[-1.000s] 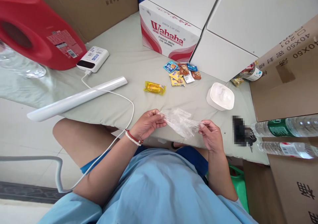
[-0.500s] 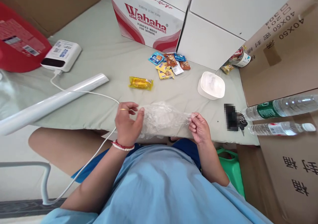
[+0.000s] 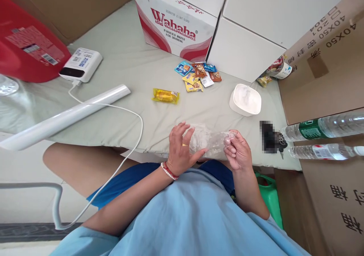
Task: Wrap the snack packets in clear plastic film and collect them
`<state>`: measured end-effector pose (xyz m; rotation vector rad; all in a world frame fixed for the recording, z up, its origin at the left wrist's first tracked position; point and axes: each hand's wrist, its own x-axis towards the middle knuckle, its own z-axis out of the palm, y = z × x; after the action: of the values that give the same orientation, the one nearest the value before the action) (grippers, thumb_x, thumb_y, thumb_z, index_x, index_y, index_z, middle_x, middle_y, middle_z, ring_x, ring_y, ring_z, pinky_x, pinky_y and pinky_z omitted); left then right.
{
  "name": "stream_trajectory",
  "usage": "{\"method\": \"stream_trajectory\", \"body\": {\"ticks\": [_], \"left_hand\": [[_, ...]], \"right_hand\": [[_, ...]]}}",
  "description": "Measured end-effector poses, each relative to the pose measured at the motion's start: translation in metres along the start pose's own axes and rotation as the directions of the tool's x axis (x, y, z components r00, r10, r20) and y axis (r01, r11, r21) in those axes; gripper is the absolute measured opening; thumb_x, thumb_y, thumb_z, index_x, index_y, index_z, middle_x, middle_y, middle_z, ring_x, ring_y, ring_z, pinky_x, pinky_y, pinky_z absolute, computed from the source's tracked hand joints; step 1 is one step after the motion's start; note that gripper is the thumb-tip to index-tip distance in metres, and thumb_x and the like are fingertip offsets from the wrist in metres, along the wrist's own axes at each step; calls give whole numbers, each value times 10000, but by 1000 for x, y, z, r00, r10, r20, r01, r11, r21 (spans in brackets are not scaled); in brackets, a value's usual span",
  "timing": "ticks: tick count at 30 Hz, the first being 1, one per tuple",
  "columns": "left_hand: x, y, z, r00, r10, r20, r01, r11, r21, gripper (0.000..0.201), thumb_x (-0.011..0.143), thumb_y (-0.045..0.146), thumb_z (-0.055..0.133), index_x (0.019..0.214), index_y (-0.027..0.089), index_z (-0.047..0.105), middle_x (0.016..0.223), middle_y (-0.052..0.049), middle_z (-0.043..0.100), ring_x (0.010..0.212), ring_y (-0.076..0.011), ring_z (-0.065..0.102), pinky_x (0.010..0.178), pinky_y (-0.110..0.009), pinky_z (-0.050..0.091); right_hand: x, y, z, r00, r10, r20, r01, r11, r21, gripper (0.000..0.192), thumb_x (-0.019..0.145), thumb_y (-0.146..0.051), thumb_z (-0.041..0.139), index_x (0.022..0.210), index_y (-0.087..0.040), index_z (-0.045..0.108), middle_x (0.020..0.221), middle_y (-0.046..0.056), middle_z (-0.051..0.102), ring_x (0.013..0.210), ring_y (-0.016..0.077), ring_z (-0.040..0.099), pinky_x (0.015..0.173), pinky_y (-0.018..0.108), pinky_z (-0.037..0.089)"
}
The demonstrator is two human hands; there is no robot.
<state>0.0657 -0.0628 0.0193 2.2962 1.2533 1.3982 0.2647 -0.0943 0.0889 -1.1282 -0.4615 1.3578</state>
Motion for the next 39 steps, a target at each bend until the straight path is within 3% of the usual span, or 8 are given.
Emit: {"method": "stream_trajectory", "body": {"ticks": [3, 11, 18, 24, 31, 35, 37, 39], "left_hand": [[2, 16, 0, 1000, 29, 10, -29, 997, -77, 892, 821, 636, 737, 1522, 247, 345, 1387, -176, 549, 1414, -380, 484, 1199, -609, 341], [21, 13, 7, 978, -152, 143, 161, 986, -51, 233, 894, 177, 574, 1114, 220, 639, 1224, -122, 631, 1359, -320, 525, 1152, -570, 384], [21, 28, -2, 981, 23, 190, 41, 944, -327, 681, 848, 490, 732, 1403, 191, 477, 1377, -184, 572, 1390, -343, 501, 1195, -575, 353], [21, 9, 6, 949, -178, 261, 255, 919, -302, 144, 849, 158, 575, 944, 220, 663, 1077, -80, 694, 1302, -291, 565, 1110, -500, 444], [46, -39, -20, 761, -482, 434, 642, 655, -398, 170, 837, 353, 624, 892, 203, 683, 879, -36, 718, 838, -202, 671, 849, -372, 547], [58, -53, -38, 736, -466, 491, 643, 709, -290, 140, 772, 322, 639, 835, 214, 701, 856, -27, 729, 828, -202, 670, 857, -360, 533], [61, -55, -42, 730, -487, 479, 643, 727, -241, 122, 761, 318, 639, 792, 218, 702, 846, -33, 727, 839, -210, 668, 886, -380, 522], [63, -53, -43, 685, -564, 462, 722, 613, -322, 155, 767, 364, 660, 808, 215, 676, 826, -34, 717, 823, -207, 668, 862, -383, 528]], "right_hand": [[-7, -9, 7, 999, -9, 35, 7, 999, 34, 311, 729, -290, 883, 869, -203, 619, 635, -77, 569, 398, -6, 254, 329, 65, 237], [-26, -31, 24, 991, -94, 92, 97, 995, -27, 271, 789, -324, 854, 915, -221, 638, 590, -83, 542, 380, 1, 223, 330, 75, 246], [-28, -24, 36, 994, -65, 92, 70, 996, -55, 298, 795, -359, 853, 912, -227, 613, 581, -90, 528, 381, 5, 238, 343, 88, 253], [-31, -30, 38, 991, -74, 108, 89, 986, -143, 259, 816, -360, 838, 900, -225, 633, 575, -79, 537, 387, 10, 262, 361, 102, 242], [-24, -67, 12, 995, -58, 75, 77, 960, -269, 207, 819, -315, 839, 860, -207, 666, 547, -73, 486, 400, 10, 241, 372, 115, 210], [-19, -84, 1, 993, -70, 97, 94, 957, -275, 210, 800, -317, 852, 851, -210, 678, 542, -78, 451, 409, 15, 217, 364, 122, 204], [-14, -87, 1, 987, -123, 105, 148, 947, -286, 212, 788, -316, 865, 843, -212, 688, 555, -70, 450, 441, 35, 295, 388, 132, 296], [-9, -85, 2, 970, -232, 77, 245, 918, -312, 225, 766, -316, 887, 837, -221, 696, 653, -35, 542, 557, 71, 466, 493, 164, 463]]}}
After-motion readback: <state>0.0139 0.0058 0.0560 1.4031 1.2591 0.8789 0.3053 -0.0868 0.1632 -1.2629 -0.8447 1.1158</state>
